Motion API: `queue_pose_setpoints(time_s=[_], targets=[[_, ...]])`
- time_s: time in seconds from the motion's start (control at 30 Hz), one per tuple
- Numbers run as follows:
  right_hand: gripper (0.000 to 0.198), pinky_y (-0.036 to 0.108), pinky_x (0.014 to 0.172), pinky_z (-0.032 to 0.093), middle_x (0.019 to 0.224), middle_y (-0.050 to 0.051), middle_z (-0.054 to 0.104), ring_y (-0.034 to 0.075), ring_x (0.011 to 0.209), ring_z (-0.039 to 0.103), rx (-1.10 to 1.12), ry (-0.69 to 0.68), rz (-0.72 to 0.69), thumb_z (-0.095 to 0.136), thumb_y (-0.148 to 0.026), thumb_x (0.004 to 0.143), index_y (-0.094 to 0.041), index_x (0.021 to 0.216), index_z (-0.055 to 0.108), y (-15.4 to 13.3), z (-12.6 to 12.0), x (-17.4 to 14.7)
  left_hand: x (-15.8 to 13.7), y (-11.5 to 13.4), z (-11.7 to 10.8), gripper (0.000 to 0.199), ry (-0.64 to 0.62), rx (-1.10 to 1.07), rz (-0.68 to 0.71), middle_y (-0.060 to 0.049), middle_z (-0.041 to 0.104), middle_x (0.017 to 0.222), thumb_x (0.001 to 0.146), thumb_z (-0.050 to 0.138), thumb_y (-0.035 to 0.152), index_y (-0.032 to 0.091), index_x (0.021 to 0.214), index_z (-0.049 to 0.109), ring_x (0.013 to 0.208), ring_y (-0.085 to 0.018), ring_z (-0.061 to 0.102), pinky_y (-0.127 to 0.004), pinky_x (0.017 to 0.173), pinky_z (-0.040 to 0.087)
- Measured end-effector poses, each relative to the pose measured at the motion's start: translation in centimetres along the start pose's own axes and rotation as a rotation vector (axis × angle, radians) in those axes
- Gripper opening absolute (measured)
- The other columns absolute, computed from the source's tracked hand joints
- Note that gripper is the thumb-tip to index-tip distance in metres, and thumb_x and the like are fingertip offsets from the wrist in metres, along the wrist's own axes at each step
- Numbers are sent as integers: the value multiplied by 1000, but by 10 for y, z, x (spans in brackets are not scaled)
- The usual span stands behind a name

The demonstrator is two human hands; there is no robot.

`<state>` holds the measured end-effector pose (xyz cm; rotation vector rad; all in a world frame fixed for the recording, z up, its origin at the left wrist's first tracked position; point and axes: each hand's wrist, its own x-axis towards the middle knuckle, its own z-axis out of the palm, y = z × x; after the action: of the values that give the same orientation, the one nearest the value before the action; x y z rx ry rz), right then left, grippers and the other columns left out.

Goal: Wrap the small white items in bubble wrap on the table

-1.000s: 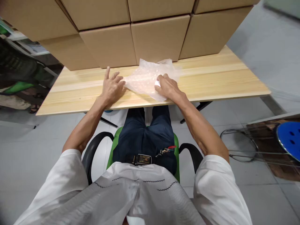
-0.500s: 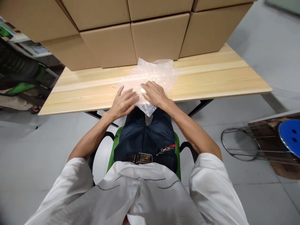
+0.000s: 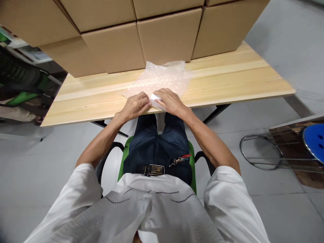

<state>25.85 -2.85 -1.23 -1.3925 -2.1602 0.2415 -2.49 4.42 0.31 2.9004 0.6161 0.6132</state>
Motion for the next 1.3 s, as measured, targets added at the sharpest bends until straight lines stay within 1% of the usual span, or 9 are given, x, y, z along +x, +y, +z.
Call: queue_pose_setpoints(time_s=[0.1, 0.2, 0.37, 0.47, 0.7, 0.8, 0.9, 1.1, 1.3], targets=[[55, 67, 134, 61, 167, 23, 87, 47, 151, 79, 63, -30, -16, 54, -49, 124, -20, 163, 81, 2, -4, -2, 11, -2, -4, 47, -15, -83, -29, -23, 78, 179, 130, 53, 55, 22, 116, 84, 134, -34, 90, -51, 114, 73], [60, 68, 136, 62, 169, 22, 86, 47, 153, 81, 162, -24, -30, 60, -58, 121, -23, 166, 79, 7, -7, -4, 25, -4, -10, 45, -43, -152, -37, -22, 75, 188, 130, 57, 56, 22, 113, 82, 160, -38, 83, -52, 131, 68], [112, 68, 146, 58, 181, 20, 81, 49, 167, 77, 383, -5, 80, 83, -75, 105, -22, 199, 55, 17, -13, -7, 44, -5, -13, 34, -79, -216, -83, -19, 90, 162, 123, 62, 41, 20, 135, 86, 143, -35, 89, -52, 128, 67], [124, 69, 149, 55, 185, 20, 78, 51, 173, 73, 421, 26, 138, 94, -80, 97, -21, 200, 55, 18, -14, -7, 53, -7, -9, 32, -94, -216, -111, -15, 94, 137, 120, 64, 38, 21, 135, 87, 127, -34, 89, -51, 120, 68], [96, 69, 125, 72, 159, 22, 90, 46, 140, 88, 310, 103, 221, 81, -77, 114, -21, 190, 66, 3, -18, -9, 68, -8, -1, 19, -97, -209, -97, -12, 90, 125, 116, 70, 34, 26, 117, 87, 117, -34, 85, -52, 110, 68], [78, 72, 117, 74, 154, 22, 89, 46, 136, 87, 258, 292, 324, 54, -75, 127, -22, 182, 72, -10, -26, -19, 73, -7, 1, 16, -96, -230, -90, -12, 88, 118, 113, 71, 33, 26, 109, 85, 111, -33, 83, -50, 105, 67], [72, 77, 125, 68, 158, 23, 85, 48, 147, 82, 102, 476, 316, 38, -67, 133, -25, 178, 76, -28, -31, -35, 78, -6, 2, 16, -94, -296, -105, -10, 85, 109, 110, 70, 32, 25, 101, 81, 103, -30, 78, -46, 98, 63], [49, 71, 138, 62, 166, 25, 82, 47, 158, 74, -106, 156, 9, 48, -37, 129, -21, 157, 85, -53, -12, -41, 97, -8, 5, 16, -166, -434, -128, 1, 63, 79, 96, 68, 31, 24, 82, 67, 80, -20, 59, -36, 77, 43], [45, 64, 127, 67, 177, 27, 75, 46, 161, 69, -183, 101, 93, 58, -25, 122, -19, 163, 75, -46, 8, -37, 118, -19, 21, 12, -204, -338, -132, -3, 77, 85, 92, 68, 31, 23, 92, 78, 84, -23, 67, -38, 81, 52]])
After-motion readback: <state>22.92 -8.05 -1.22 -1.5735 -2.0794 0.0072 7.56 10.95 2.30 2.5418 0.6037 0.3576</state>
